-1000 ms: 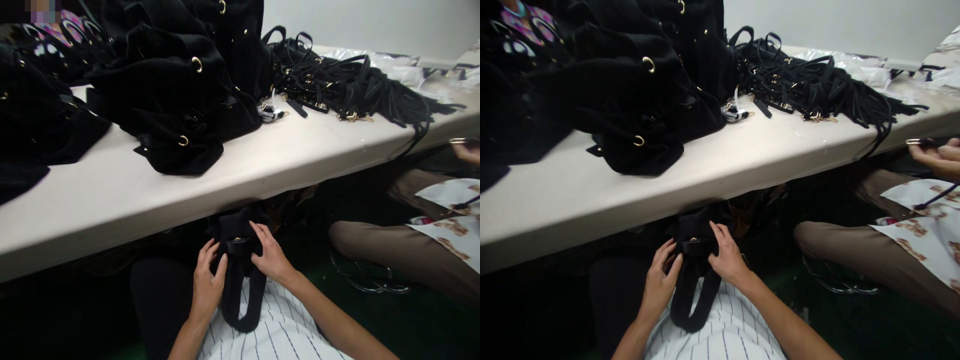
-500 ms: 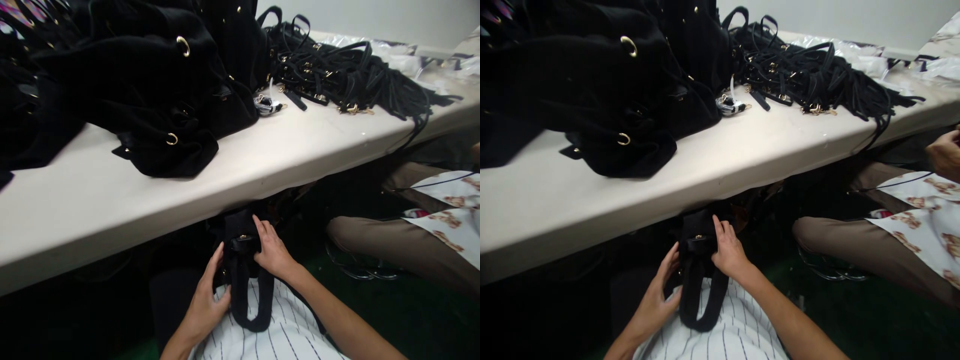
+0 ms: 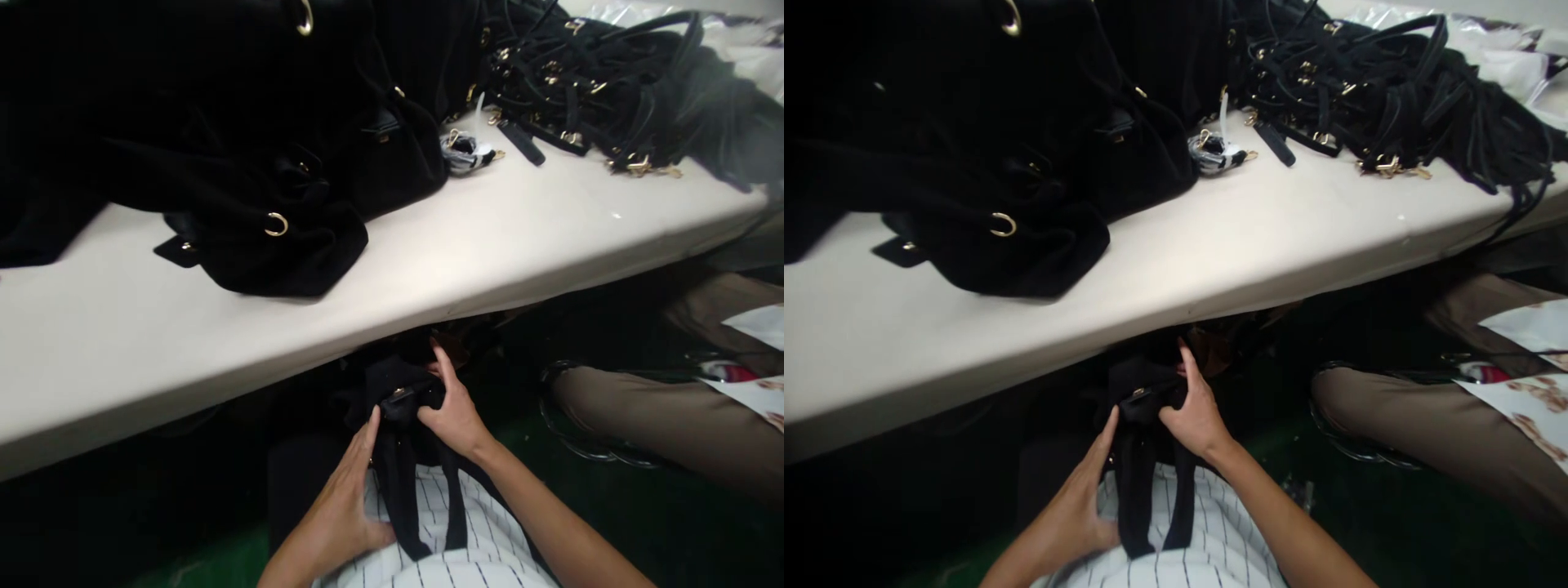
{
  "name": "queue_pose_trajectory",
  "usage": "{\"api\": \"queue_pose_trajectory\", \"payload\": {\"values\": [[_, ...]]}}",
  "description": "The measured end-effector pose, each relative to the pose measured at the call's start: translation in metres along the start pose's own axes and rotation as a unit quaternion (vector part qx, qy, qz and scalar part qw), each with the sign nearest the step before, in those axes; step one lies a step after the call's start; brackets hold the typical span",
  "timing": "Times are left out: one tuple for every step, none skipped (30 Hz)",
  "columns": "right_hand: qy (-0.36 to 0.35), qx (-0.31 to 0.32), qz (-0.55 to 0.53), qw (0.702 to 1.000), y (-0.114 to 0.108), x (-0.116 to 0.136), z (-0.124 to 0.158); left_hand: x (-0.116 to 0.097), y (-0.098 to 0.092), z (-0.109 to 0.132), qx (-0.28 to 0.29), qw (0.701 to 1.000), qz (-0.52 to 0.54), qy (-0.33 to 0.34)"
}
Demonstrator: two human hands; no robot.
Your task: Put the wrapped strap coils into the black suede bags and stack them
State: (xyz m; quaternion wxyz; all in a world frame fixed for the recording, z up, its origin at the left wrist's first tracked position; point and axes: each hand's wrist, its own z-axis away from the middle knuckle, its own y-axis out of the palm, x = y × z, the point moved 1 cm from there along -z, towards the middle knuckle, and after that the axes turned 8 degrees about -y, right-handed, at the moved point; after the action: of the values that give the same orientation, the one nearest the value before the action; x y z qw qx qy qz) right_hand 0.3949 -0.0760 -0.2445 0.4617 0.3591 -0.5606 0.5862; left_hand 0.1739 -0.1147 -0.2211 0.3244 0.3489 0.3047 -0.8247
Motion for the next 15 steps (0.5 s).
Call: {"api": "queue_pose_trajectory", "payload": {"values": [[0.014,0.003,-0.022,1.000,-0.003,0.003,0.000,0.000,0.006,-0.004,-0.038,0.999,0.008,0.012],[0.024,0.007,-0.045,0.999,-0.006,0.007,0.001,-0.001,0.012,-0.008,-0.089,0.995,0.025,0.023],[0.028,0.012,-0.069,0.997,-0.008,0.011,0.002,-0.002,0.020,-0.012,-0.147,0.988,0.046,0.029],[0.027,0.018,-0.094,0.995,-0.009,0.016,0.005,-0.005,0.026,-0.015,-0.207,0.975,0.070,0.030],[0.024,0.029,-0.119,0.992,-0.010,0.020,0.008,-0.008,0.032,-0.017,-0.262,0.960,0.090,0.027],[0.021,0.040,-0.141,0.989,-0.011,0.024,0.012,-0.013,0.035,-0.018,-0.314,0.943,0.103,0.025],[0.021,0.053,-0.160,0.985,-0.012,0.027,0.017,-0.019,0.035,-0.018,-0.362,0.925,0.109,0.030],[0.023,0.062,-0.175,0.982,-0.015,0.029,0.021,-0.026,0.033,-0.018,-0.404,0.908,0.108,0.043],[0.027,0.068,-0.184,0.980,-0.018,0.031,0.025,-0.034,0.028,-0.017,-0.436,0.892,0.101,0.066],[0.032,0.071,-0.188,0.979,-0.022,0.032,0.029,-0.041,0.021,-0.015,-0.460,0.878,0.092,0.094],[0.035,0.070,-0.186,0.979,-0.026,0.033,0.032,-0.047,0.013,-0.012,-0.475,0.868,0.079,0.123],[0.037,0.067,-0.180,0.981,-0.032,0.034,0.034,-0.052,0.006,-0.008,-0.482,0.861,0.061,0.150],[0.035,0.061,-0.173,0.983,-0.038,0.034,0.035,-0.055,-0.001,-0.003,-0.484,0.857,0.040,0.172],[0.028,0.055,-0.164,0.985,-0.043,0.035,0.036,-0.058,-0.006,0.002,-0.486,0.853,0.019,0.188],[0.018,0.049,-0.155,0.986,-0.048,0.036,0.035,-0.059,-0.009,0.007,-0.487,0.851,0.003,0.197]]}}
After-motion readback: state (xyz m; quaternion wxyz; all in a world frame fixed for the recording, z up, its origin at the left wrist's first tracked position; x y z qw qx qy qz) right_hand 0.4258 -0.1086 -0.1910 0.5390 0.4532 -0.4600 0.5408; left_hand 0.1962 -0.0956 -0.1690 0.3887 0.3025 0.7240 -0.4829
